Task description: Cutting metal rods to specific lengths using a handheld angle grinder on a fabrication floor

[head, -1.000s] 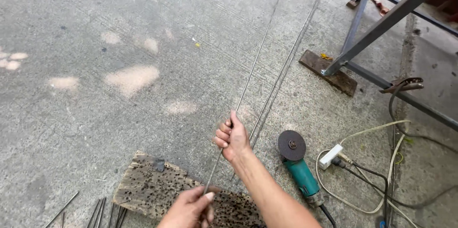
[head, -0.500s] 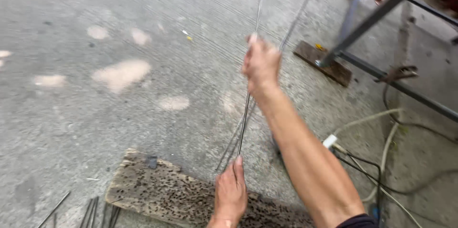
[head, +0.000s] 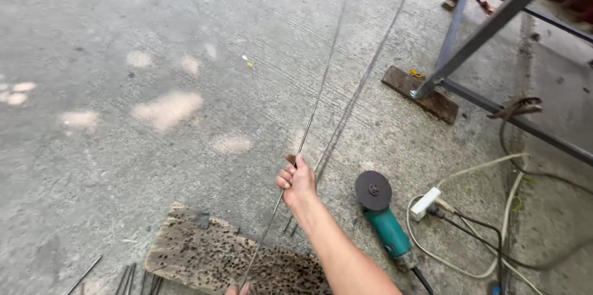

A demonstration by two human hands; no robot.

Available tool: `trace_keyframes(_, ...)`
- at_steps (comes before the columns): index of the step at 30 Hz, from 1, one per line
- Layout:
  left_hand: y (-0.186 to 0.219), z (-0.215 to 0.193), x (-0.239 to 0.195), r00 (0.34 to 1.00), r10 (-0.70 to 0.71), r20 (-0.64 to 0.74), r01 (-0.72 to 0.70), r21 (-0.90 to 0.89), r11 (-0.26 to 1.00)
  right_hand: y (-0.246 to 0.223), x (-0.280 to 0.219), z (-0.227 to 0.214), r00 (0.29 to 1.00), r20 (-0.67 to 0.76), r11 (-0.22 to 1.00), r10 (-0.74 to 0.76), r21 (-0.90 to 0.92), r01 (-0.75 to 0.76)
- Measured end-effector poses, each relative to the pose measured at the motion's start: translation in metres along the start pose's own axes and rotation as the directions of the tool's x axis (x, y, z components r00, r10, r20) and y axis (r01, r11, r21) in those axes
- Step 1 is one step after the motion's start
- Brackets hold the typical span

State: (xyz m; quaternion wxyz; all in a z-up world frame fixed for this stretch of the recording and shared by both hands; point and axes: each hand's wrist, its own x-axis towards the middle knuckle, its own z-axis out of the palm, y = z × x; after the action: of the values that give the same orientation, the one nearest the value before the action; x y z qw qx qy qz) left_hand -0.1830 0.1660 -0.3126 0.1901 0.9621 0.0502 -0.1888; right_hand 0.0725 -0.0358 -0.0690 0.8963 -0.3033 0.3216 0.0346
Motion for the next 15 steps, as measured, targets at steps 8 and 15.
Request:
trace_keyframes(8,0.055,-0.101,-0.005,0.983,-0.149,0.103,0.155,-0.047,0.987,-0.016,0.041,-0.031,0.959,-0.253,0.992,-0.128,-0.029,0.125)
trace_keyframes(15,0.178,-0.156,-0.033,0.985,-0.135,0.111,0.163,-0.298,0.941,-0.118,-0.025,0.035,0.924,-0.152,0.924,-0.351,-0.217,0.316)
